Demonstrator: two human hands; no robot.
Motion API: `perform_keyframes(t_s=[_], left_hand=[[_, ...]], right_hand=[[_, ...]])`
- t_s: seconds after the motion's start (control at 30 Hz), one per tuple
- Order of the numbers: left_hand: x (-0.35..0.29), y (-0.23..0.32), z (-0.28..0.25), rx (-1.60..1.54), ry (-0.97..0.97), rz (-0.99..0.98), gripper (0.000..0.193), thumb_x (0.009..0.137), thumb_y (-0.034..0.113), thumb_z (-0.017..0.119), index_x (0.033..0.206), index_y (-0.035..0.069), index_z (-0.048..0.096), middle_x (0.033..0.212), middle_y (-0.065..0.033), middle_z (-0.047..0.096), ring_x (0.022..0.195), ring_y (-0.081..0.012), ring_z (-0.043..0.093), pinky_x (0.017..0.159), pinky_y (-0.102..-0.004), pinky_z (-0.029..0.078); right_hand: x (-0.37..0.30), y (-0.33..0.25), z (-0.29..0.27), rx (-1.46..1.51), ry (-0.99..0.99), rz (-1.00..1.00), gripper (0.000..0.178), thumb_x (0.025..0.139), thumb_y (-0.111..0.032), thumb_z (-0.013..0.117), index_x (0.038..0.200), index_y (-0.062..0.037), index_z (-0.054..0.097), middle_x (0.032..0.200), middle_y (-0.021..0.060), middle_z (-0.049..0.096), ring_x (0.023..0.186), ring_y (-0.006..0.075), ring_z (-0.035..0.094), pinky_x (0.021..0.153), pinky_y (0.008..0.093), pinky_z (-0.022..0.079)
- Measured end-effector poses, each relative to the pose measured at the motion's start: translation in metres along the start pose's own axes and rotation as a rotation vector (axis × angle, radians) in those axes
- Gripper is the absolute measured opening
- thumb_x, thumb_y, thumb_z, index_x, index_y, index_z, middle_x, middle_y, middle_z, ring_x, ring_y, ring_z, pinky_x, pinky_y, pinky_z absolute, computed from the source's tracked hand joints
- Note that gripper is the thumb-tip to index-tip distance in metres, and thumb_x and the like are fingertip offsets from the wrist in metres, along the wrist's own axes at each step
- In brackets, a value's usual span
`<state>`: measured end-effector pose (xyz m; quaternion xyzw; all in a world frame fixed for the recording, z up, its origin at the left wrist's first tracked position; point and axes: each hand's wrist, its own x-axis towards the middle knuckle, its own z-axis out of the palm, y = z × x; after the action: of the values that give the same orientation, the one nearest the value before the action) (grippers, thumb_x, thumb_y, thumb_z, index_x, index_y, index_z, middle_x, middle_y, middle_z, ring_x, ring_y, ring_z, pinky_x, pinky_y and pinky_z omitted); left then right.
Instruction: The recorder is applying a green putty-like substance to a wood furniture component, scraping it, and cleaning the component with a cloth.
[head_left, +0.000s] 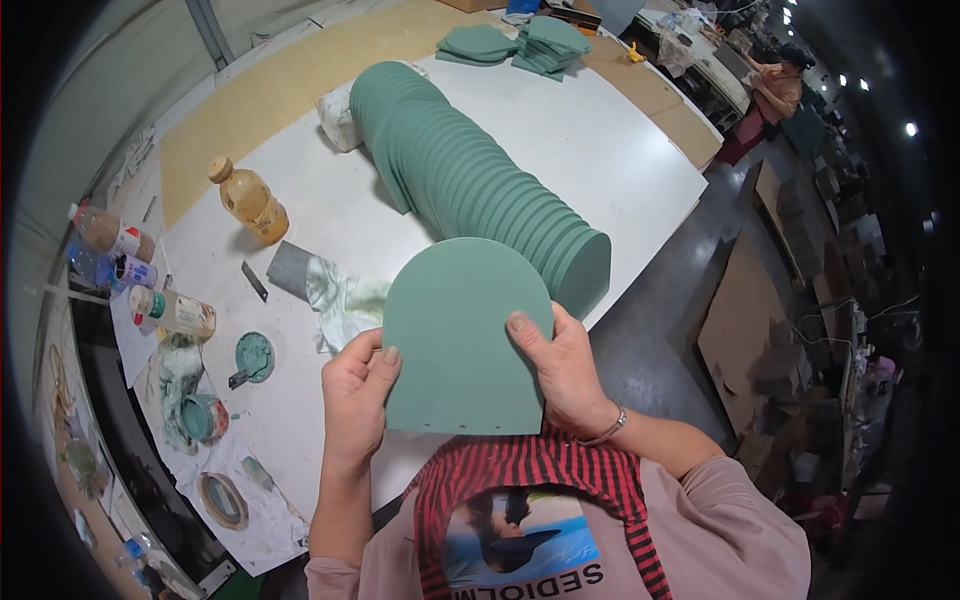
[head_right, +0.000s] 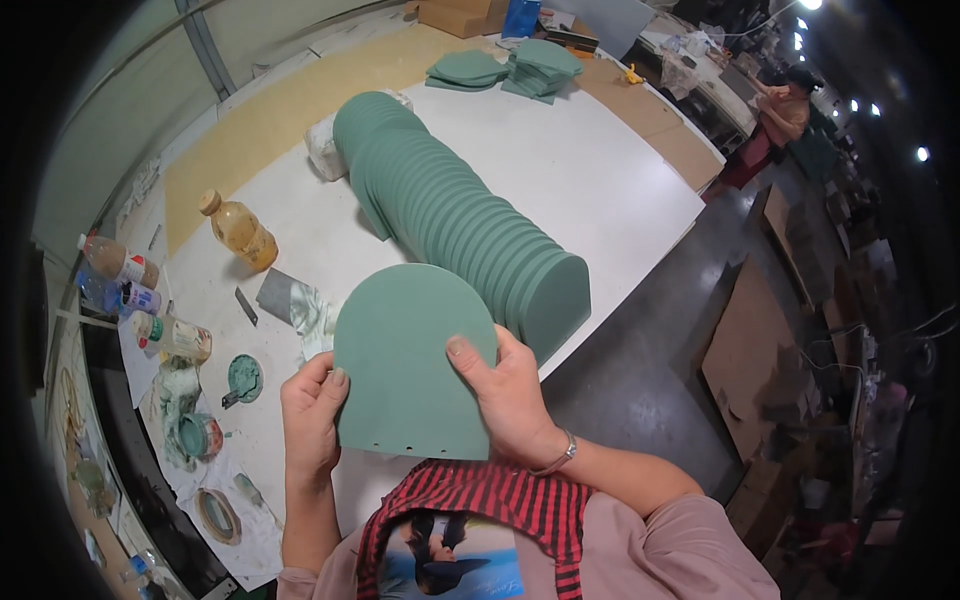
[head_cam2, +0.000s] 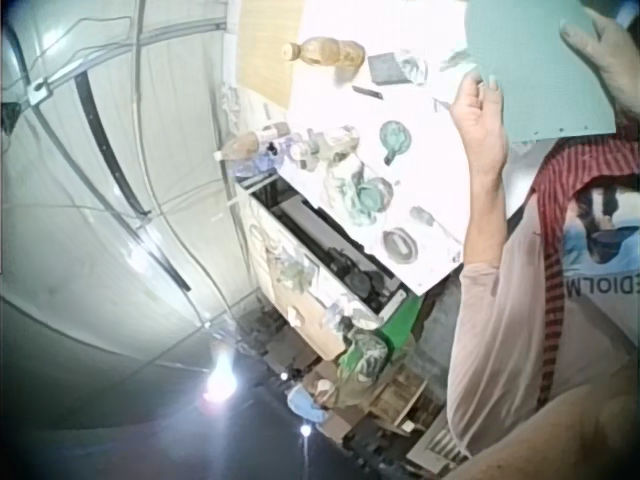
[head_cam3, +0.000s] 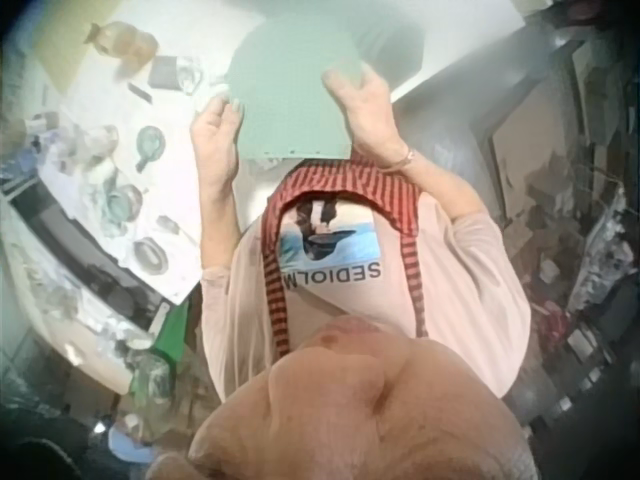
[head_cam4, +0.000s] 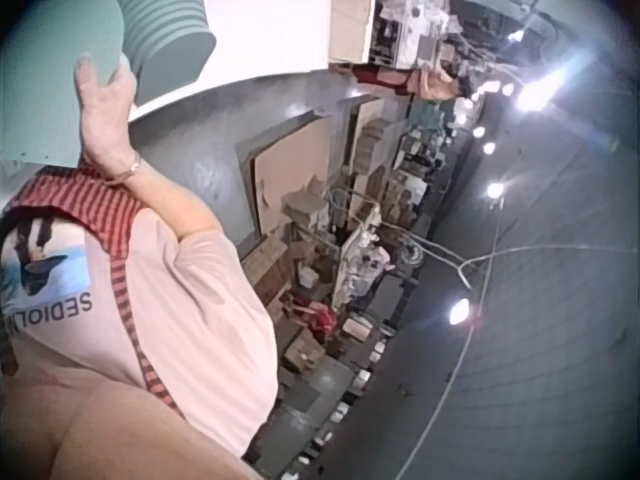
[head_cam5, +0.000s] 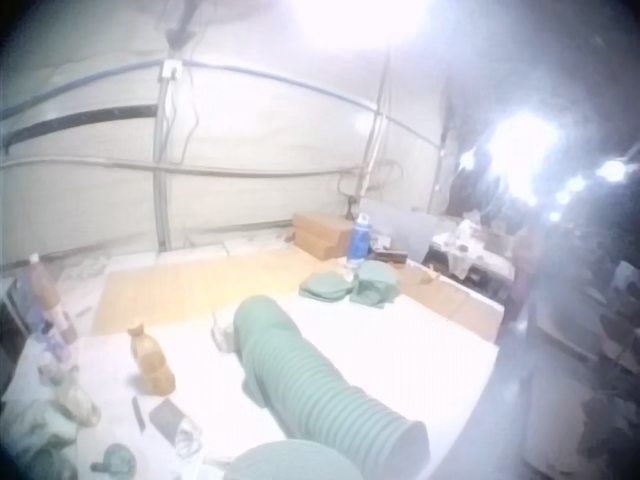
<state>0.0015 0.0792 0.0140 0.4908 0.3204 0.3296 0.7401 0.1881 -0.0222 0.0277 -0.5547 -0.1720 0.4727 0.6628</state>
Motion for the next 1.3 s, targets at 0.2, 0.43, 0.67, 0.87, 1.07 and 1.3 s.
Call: perform_keyframes(t_s=[0.2,0.43,0.67,0.87,1.07,1.3], left_hand=[[-0.006,-0.012,-0.008,-0.034,0.095,0.001,0.027,0.100,0.012,0.057,0.115,-0.009,0.062,0.099,-0.0071,0.069,0.084,-0.0093,0.062,0.077,-0.0226,0.049],[0.007,0.014,-0.046,0.205,0.043,-0.040,0.029,0.099,0.014,0.058,0.116,-0.008,0.064,0.097,-0.0043,0.069,0.083,-0.0078,0.062,0.075,-0.0216,0.050],[0.044,0.030,-0.091,0.173,-0.222,-0.072,0.045,0.102,0.032,0.052,0.116,-0.009,0.065,0.094,-0.0103,0.072,0.080,-0.0119,0.066,0.074,-0.0215,0.052],[0.024,-0.009,-0.073,-0.309,-0.054,0.034,0.051,0.103,0.028,0.047,0.137,-0.011,0.043,0.113,-0.0198,0.066,0.095,-0.0205,0.068,0.084,-0.0298,0.056],[0.019,-0.035,-0.082,-0.242,0.222,-0.039,0.034,0.097,0.008,0.055,0.128,-0.008,0.054,0.116,-0.0144,0.067,0.098,-0.0174,0.067,0.087,-0.0279,0.054],[0.016,-0.017,-0.082,-0.183,0.278,0.000,0.033,0.096,0.003,0.055,0.126,-0.011,0.056,0.110,-0.0151,0.069,0.091,-0.0164,0.069,0.082,-0.0266,0.055]], right_hand=[[-0.003,-0.009,0.001,-0.048,-0.142,0.053,0.032,0.094,-0.016,0.067,0.115,0.0052,0.056,0.105,0.0078,0.066,0.096,0.0113,0.061,0.084,0.0295,0.052],[0.004,0.001,-0.010,-0.133,-0.352,0.244,0.032,0.093,-0.012,0.066,0.120,0.0004,0.055,0.101,0.0045,0.067,0.087,0.0089,0.062,0.075,0.0257,0.052],[0.011,0.017,-0.018,0.042,-0.363,0.395,0.036,0.092,-0.002,0.060,0.126,-0.0039,0.049,0.103,0.0069,0.068,0.087,0.0138,0.067,0.073,0.0287,0.057],[0.010,0.031,-0.005,0.331,-0.272,0.351,0.048,0.090,0.007,0.056,0.134,-0.0022,0.039,0.115,0.0133,0.063,0.109,0.0224,0.065,0.094,0.0397,0.058],[0.013,0.052,-0.008,0.246,-0.333,0.394,0.052,0.090,0.007,0.058,0.138,-0.0021,0.039,0.118,0.0148,0.062,0.106,0.0209,0.064,0.093,0.0352,0.055],[0.018,0.050,-0.010,0.081,-0.408,0.434,0.048,0.090,0.005,0.058,0.136,0.0017,0.046,0.116,0.0135,0.067,0.099,0.0189,0.067,0.089,0.0341,0.056]])
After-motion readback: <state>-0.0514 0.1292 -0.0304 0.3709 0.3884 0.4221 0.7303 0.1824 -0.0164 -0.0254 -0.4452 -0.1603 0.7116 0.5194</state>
